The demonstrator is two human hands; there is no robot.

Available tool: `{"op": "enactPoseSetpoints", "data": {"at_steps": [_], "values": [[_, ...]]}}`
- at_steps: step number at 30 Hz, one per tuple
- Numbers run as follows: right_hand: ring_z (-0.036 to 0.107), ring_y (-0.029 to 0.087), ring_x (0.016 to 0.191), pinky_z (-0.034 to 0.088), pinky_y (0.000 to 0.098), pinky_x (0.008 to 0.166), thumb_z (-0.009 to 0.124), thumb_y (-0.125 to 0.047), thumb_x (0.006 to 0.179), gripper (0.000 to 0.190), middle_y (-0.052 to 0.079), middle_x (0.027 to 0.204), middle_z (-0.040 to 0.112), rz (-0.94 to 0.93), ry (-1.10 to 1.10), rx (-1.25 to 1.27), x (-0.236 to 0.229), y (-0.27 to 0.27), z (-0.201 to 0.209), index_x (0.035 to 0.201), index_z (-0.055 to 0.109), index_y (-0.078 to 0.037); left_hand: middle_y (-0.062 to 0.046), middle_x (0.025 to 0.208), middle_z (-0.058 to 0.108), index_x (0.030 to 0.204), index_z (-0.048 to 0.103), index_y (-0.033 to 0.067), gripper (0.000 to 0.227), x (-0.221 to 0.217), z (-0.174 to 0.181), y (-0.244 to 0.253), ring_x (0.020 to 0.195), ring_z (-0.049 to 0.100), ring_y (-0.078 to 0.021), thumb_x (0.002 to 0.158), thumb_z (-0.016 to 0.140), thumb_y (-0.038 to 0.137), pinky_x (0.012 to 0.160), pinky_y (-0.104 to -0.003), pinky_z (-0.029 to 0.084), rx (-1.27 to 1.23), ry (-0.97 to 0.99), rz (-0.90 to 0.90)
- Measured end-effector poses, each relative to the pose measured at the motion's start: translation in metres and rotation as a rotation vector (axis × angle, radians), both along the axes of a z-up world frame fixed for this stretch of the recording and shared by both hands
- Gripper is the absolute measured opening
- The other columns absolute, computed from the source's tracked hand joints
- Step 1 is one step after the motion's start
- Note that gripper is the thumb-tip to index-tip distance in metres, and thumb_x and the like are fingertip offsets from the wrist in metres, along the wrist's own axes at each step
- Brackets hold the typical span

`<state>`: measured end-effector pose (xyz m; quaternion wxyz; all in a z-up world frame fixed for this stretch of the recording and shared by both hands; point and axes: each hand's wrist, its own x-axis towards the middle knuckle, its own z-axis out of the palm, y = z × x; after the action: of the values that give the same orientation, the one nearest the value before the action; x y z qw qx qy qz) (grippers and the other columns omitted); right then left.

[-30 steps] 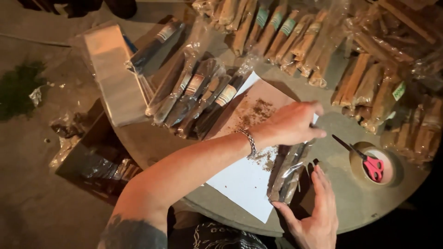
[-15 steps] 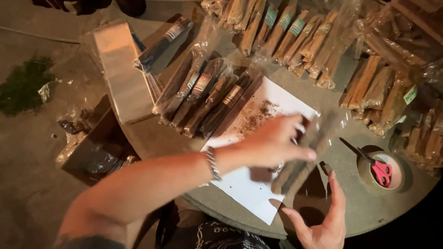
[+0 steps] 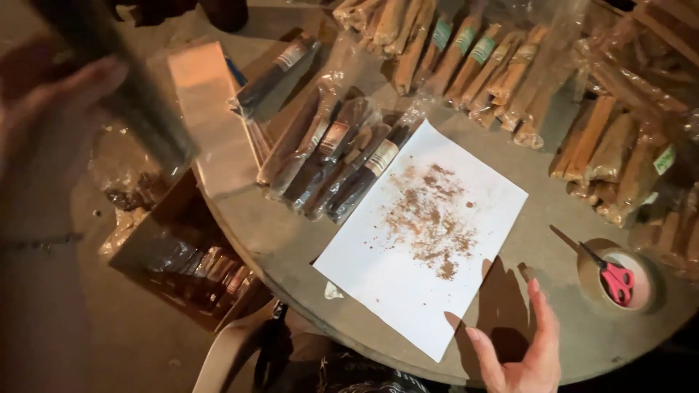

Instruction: The person organizes small wood-like sticks on a paper, wraps them in plastic film, secures the packaging with tape, and cuts the tape using scissors.

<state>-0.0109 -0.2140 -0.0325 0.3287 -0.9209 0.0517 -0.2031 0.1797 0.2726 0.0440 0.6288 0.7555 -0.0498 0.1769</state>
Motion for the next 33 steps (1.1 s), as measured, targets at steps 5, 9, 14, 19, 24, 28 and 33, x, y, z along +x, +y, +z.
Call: {"op": "enactPoseSetpoints", "data": {"at_steps": [5,9,14,19,24,28,33], "values": [[0.043,0.038,0.145,0.039,0.0468,0.112,0.074,-0.014,0.079,0.082,0.025,0.153,0.048,-0.207,0.184,0.146,0.006,0.031,0.029,0.152,0.044,0.004,-0.007,0.102,0.068,0.104,0.062,0.0018,0.004,-0.070,0.014,-0.010,0.085,0.068,-0.0151,0.108,0.062,0.004,0.073,-0.025,0.060,0.133,0.362,0.222],[0.044,0.034,0.146,0.035,0.0424,0.116,0.074,-0.013,0.079,0.080,0.021,0.156,0.050,-0.163,0.135,0.081,0.004,0.025,0.017,0.151,0.045,0.006,-0.008,0.102,0.067,0.115,0.068,0.0059,0.024,-0.044,-0.007,0.005,0.092,0.065,-0.0176,0.092,0.068,0.003,0.079,-0.032,0.052,0.227,0.376,0.220],[0.054,0.039,0.141,0.043,0.0461,0.115,0.078,-0.018,0.083,0.079,0.025,0.148,0.059,-0.102,-0.035,-0.090,0.000,0.008,-0.008,0.151,0.049,0.011,-0.001,0.078,0.047,0.088,0.060,0.0078,0.023,0.031,0.011,-0.033,0.062,0.039,-0.0098,0.110,0.063,0.014,0.055,-0.022,0.033,0.492,0.579,0.050],[0.058,0.038,0.136,0.045,0.0456,0.117,0.079,-0.016,0.083,0.077,0.026,0.144,0.061,-0.059,-0.124,-0.116,-0.001,-0.009,-0.029,0.149,0.049,0.012,-0.005,0.074,0.047,0.075,0.047,0.0077,0.034,0.147,-0.030,-0.052,0.068,0.045,-0.0179,0.107,0.058,0.013,0.063,-0.035,0.036,0.735,0.333,-0.038],[0.059,0.035,0.134,0.046,0.0429,0.113,0.079,-0.021,0.084,0.068,0.021,0.142,0.063,-0.154,-0.024,-0.104,0.000,-0.005,-0.022,0.144,0.058,0.003,-0.021,0.091,0.071,0.096,0.076,0.0088,0.016,0.231,-0.095,-0.057,0.089,0.067,-0.0446,0.095,0.061,0.014,0.075,-0.050,0.050,0.849,0.267,0.064],[0.060,0.034,0.136,0.046,0.0424,0.116,0.078,-0.018,0.085,0.065,0.021,0.141,0.065,-0.136,-0.053,-0.101,0.002,0.006,-0.012,0.143,0.058,0.005,-0.016,0.089,0.069,0.087,0.071,0.0065,0.020,0.210,-0.086,-0.072,0.086,0.065,-0.0386,0.100,0.066,0.021,0.070,-0.050,0.051,0.986,0.313,0.114],[0.060,0.032,0.132,0.048,0.0392,0.103,0.073,-0.019,0.089,0.062,0.018,0.145,0.063,-0.279,0.118,-0.055,0.006,0.031,0.016,0.146,0.057,0.001,-0.015,0.090,0.065,0.080,0.064,0.0033,0.036,0.127,-0.030,-0.100,0.085,0.062,-0.0334,0.110,0.072,0.021,0.067,-0.047,0.053,1.027,0.052,0.086]]}}
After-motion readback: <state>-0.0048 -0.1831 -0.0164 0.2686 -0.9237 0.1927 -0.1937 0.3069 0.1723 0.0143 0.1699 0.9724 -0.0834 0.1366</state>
